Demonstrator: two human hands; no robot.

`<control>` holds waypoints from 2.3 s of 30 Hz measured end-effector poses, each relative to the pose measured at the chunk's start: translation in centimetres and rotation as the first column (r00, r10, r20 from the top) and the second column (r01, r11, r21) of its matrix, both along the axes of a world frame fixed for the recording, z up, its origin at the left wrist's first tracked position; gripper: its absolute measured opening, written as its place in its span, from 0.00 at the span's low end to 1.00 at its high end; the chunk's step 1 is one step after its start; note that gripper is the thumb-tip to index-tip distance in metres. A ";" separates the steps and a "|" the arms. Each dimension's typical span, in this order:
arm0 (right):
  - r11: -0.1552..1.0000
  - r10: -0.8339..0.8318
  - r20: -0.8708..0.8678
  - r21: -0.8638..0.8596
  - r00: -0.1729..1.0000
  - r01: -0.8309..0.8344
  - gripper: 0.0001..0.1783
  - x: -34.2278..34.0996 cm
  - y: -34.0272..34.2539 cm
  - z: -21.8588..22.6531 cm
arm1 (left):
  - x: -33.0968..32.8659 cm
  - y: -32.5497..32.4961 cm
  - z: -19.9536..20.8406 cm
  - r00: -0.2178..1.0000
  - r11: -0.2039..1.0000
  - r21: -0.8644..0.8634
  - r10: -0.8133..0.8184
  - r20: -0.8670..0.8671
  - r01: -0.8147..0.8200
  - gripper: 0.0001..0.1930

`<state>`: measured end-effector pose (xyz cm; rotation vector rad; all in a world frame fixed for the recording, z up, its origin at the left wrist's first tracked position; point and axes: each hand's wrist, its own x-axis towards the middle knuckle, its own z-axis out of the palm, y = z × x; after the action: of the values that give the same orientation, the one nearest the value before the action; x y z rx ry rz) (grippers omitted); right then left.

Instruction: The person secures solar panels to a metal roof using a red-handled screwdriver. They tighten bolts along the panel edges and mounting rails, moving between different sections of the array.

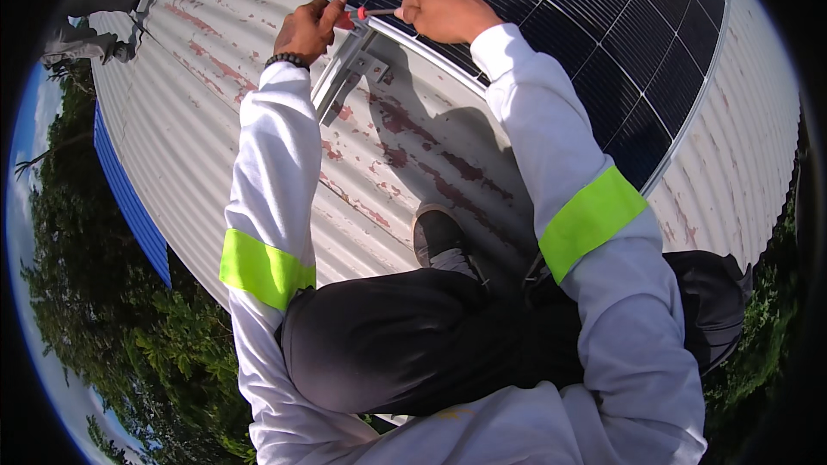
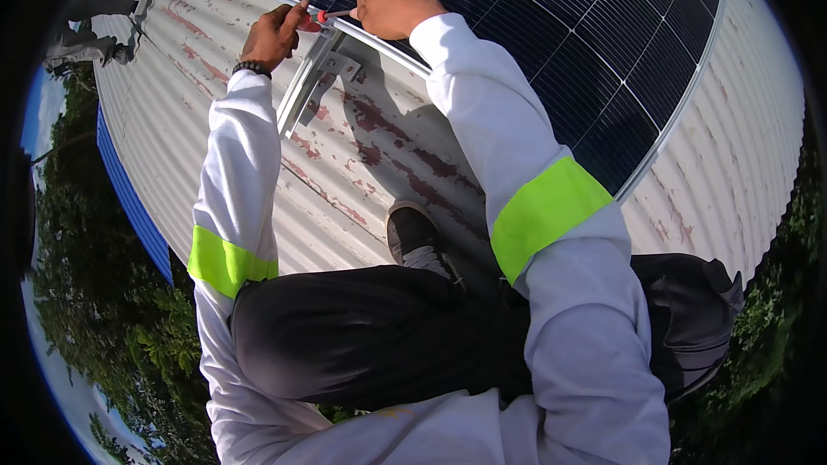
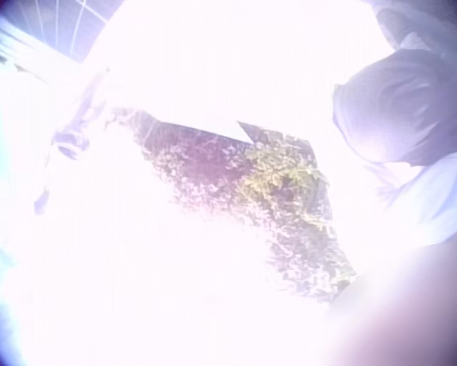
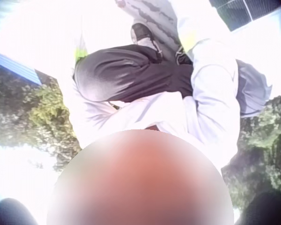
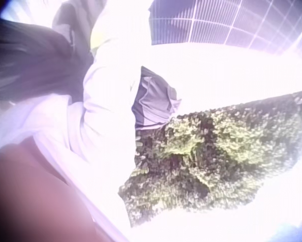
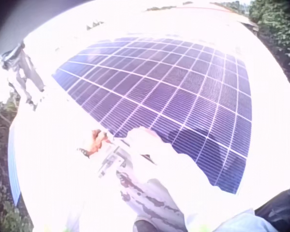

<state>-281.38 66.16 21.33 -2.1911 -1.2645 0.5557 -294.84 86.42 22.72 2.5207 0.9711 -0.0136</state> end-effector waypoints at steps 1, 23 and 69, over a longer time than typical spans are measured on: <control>1.000 -0.018 -0.036 0.006 0.999 0.019 0.17 -0.3 0.0 0.0 | 0.1 0.0 0.0 1.000 1.000 -0.008 -0.003 -0.012 0.003 0.37; 0.946 0.080 0.210 0.292 0.974 -0.141 0.11 5.7 1.1 -2.4 | 0.9 -1.3 -0.9 0.999 0.993 0.109 0.038 0.004 -0.038 0.34; 0.736 -0.085 -0.958 -0.246 0.274 -0.631 0.24 6.0 3.5 -0.5 | 3.5 -2.5 -3.1 0.639 0.856 -0.464 0.229 0.735 0.227 0.13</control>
<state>-275.36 69.70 20.81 -1.3517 -0.7807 2.3079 -291.30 83.97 19.64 1.7065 0.4899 0.6750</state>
